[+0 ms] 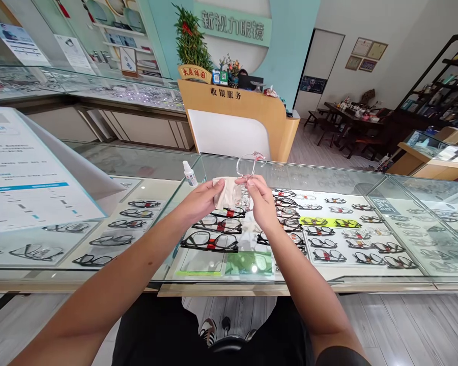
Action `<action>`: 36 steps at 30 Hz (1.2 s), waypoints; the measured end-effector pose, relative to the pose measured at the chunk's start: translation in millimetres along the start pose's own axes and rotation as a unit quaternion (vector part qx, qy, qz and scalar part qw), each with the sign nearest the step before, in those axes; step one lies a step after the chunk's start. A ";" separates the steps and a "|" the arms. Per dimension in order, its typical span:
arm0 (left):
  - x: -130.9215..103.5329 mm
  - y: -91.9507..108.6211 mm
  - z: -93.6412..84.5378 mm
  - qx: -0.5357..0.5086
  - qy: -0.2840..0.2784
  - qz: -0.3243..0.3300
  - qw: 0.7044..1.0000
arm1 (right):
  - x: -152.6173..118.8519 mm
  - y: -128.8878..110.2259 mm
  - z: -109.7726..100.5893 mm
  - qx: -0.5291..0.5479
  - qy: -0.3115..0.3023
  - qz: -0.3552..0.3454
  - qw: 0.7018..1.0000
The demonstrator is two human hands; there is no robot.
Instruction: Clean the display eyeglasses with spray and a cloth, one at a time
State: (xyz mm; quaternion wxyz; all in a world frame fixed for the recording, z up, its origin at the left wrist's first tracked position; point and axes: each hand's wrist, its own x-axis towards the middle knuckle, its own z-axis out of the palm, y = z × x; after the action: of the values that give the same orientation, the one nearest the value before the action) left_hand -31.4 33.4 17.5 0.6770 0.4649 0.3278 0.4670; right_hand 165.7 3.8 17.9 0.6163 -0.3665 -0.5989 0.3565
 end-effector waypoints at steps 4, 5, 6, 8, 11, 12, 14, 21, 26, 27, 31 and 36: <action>-3.0 -4.3 3.3 0.026 -0.056 -0.015 0.998 | -0.4 2.6 1.5 -0.011 -0.011 0.001 1.000; -3.1 -5.7 3.5 0.032 -0.063 -0.017 0.997 | -0.6 2.4 1.7 -0.009 -0.018 0.004 1.000; -3.2 -7.2 3.7 0.037 -0.067 -0.019 0.997 | -0.9 1.9 1.9 -0.005 -0.026 0.010 1.000; -2.9 -10.5 3.6 0.046 -0.068 -0.028 0.996 | -1.3 0.5 2.4 -0.002 -0.044 0.033 0.998; -1.9 -15.1 3.0 0.056 -0.062 -0.031 0.996 | -1.8 -1.3 4.0 -0.004 -0.075 0.056 0.996; -1.4 -16.3 2.8 0.058 -0.067 -0.027 0.996 | -2.0 -1.4 4.6 -0.005 -0.083 0.056 0.995; -0.4 -17.7 2.5 0.062 -0.082 -0.013 0.995 | -2.2 -0.8 5.8 -0.005 -0.091 0.055 0.994; -1.4 -13.8 4.7 0.107 -0.078 -0.004 0.991 | -2.3 2.7 7.9 0.008 -0.097 0.074 0.993; -2.4 -8.7 4.0 0.129 -0.145 0.027 0.981 | -1.8 0.2 7.6 0.011 -0.091 0.082 0.992; -2.5 -7.8 3.6 0.131 -0.154 0.031 0.979 | -1.7 -0.7 7.3 0.014 -0.090 0.084 0.992; -3.7 -2.7 3.0 0.124 -0.162 0.025 0.979 | -1.6 -3.0 5.9 0.035 -0.088 0.086 0.992; -5.1 3.8 4.4 0.117 -0.200 0.041 0.972 | -1.4 -2.2 5.7 0.042 -0.082 0.091 0.992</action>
State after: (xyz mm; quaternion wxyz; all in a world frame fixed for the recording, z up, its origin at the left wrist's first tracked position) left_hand -30.6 27.8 22.7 0.6503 0.6378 0.2186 0.3502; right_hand 160.0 1.7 19.3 0.5451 -0.3629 -0.5961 0.4645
